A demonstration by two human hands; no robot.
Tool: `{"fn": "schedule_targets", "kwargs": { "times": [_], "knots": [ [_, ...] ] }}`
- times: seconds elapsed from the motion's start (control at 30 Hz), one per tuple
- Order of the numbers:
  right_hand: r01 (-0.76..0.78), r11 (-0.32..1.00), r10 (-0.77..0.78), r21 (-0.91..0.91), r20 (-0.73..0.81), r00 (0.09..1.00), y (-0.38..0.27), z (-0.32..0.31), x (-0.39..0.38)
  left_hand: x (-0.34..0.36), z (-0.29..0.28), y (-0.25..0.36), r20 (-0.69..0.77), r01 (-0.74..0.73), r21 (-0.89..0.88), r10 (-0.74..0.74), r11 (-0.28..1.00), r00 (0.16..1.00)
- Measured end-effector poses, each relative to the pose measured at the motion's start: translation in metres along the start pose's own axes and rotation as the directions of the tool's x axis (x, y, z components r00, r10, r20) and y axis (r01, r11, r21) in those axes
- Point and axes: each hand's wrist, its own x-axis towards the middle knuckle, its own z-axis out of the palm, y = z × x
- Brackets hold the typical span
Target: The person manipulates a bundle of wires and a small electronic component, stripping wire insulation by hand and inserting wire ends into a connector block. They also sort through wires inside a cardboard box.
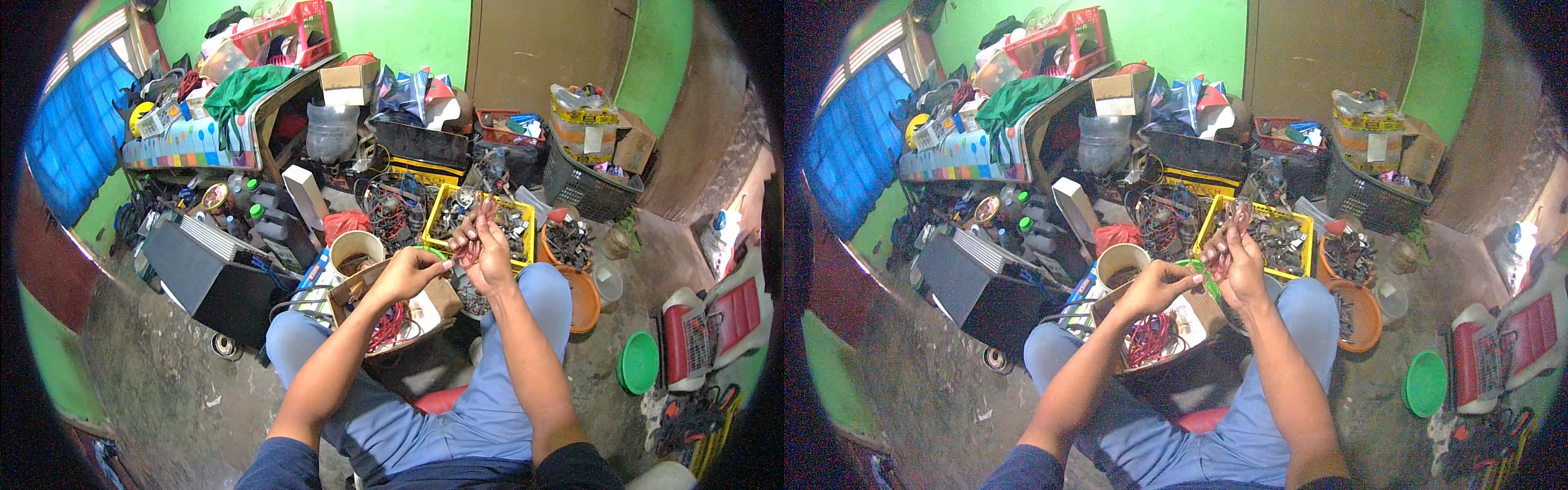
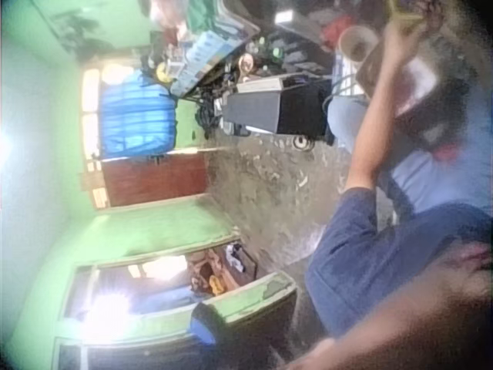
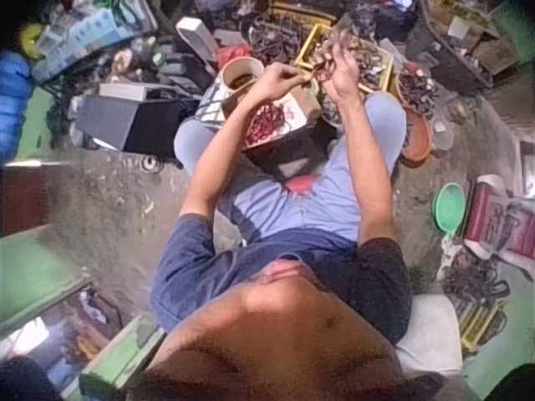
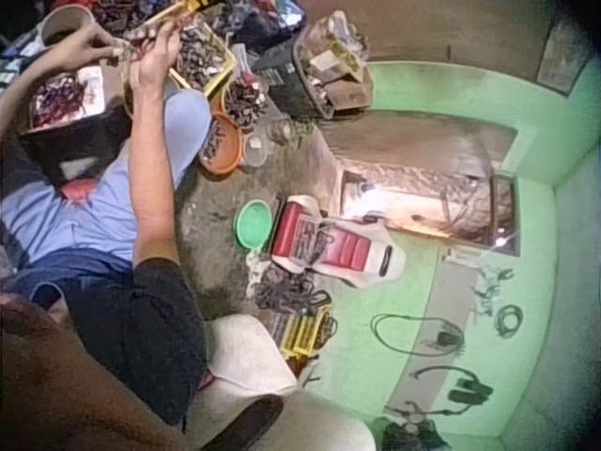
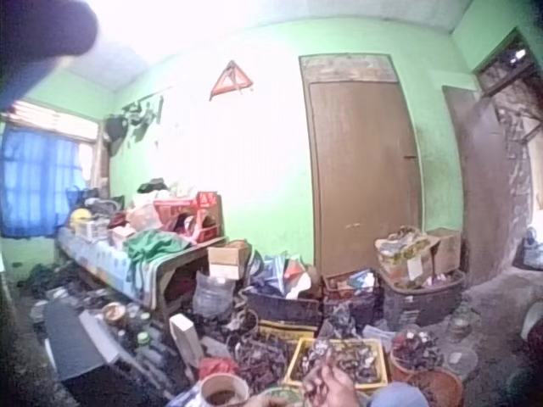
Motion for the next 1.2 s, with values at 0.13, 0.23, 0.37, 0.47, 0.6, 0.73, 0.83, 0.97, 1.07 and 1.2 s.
{"fn": "schedule_targets", "kwargs": {
  "times": [0.13, 0.23, 0.37, 0.47, 0.6, 0.73, 0.83, 0.97, 1.07, 1.2],
  "knots": [
    [-0.047, 0.995, 0.045, 0.087, 0.019, 0.999, -0.006, -0.001, 0.0, -0.004, 0.0, -0.001, 0.076, -0.041, -0.099, 0.048, 0.994, 0.996],
    [-0.074, 0.995, 0.071, 0.074, 0.041, 0.997, -0.01, -0.001, 0.001, -0.004, -0.004, -0.001, 0.16, -0.088, -0.024, 0.09, 0.996, 0.983],
    [-0.101, 0.993, 0.099, -0.067, -0.037, 0.994, -0.014, -0.001, 0.003, -0.007, -0.016, 0.003, 0.14, -0.109, 0.008, 0.107, 0.994, 0.984],
    [-0.136, 0.963, 0.122, -0.231, -0.073, 0.99, -0.016, -0.001, 0.003, -0.011, -0.026, 0.008, 0.082, -0.082, -0.019, 0.084, 0.996, 0.993],
    [-0.174, 0.871, 0.172, -0.459, -0.046, 0.984, -0.016, 0.003, -0.001, -0.017, -0.037, 0.009, -0.055, -0.144, 0.019, 0.144, 0.989, 0.988],
    [-0.207, 0.735, 0.277, -0.646, 0.007, 0.961, -0.008, 0.003, -0.001, -0.018, -0.051, 0.002, -0.187, -0.154, 0.141, 0.179, 0.978, 0.966],
    [-0.123, 0.634, 0.291, -0.763, 0.089, 0.952, -0.002, 0.004, -0.002, -0.015, -0.051, -0.005, -0.316, -0.256, 0.228, 0.32, 0.94, 0.893],
    [-0.097, 0.509, 0.444, -0.855, 0.165, 0.881, 0.0, 0.007, -0.004, -0.013, -0.054, -0.009, -0.415, -0.332, 0.466, 0.534, 0.82, 0.737],
    [-0.068, 0.508, 0.473, -0.858, 0.212, 0.855, -0.002, 0.017, -0.01, -0.013, -0.056, -0.01, -0.455, -0.321, 0.509, 0.566, 0.799, 0.687],
    [0.009, 0.523, 0.524, -0.852, 0.33, 0.785, 0.002, 0.005, -0.008, -0.017, -0.049, -0.004, -0.467, -0.346, 0.463, 0.556, 0.816, 0.687]
  ]
}}
